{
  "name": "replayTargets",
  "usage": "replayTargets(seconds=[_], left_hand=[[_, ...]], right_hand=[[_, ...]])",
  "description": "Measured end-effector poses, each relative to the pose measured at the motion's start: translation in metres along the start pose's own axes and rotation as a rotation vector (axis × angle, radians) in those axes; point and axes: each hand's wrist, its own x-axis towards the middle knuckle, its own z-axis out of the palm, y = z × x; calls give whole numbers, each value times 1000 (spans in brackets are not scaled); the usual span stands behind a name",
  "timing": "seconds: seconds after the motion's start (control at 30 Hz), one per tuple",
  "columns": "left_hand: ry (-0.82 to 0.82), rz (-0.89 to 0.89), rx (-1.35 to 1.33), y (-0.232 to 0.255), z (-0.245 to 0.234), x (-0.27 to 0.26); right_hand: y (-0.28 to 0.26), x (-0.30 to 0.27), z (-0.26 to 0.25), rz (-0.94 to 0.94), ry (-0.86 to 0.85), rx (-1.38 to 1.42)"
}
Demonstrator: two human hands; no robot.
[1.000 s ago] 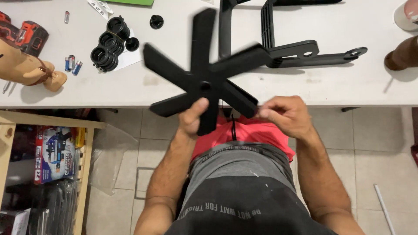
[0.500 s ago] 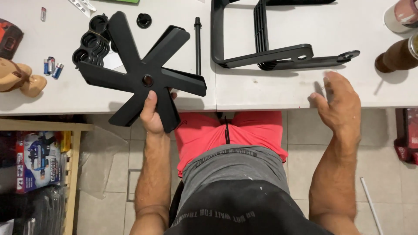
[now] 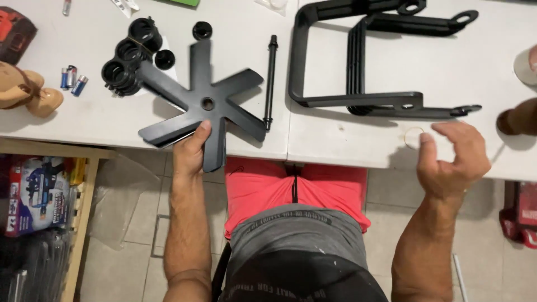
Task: Unboxing a massage gun kit and assembling the associated storage stand.
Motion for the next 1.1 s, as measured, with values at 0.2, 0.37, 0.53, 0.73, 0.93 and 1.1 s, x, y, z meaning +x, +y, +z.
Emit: replayTargets(seconds=[0.2, 0.37, 0.53, 0.73, 0.93, 1.1], left_hand=[[100, -311, 245, 26, 10, 22], [-100, -37, 30, 11, -3, 43], [-90, -105, 49, 25, -6, 31], [-62, -163, 273, 65, 16, 10], [-86, 111, 748, 84, 55, -10], [-210, 165, 733, 66, 132, -24]], right_hand=[[-55, 57, 44, -383, -110, 235], [-72, 74, 78, -348, -392, -128], [-61, 67, 93, -330, -395, -309], [-45, 63, 85, -341, -330, -306], [-25, 65, 44, -205, -279, 19], [5, 44, 22, -67, -17, 289]])
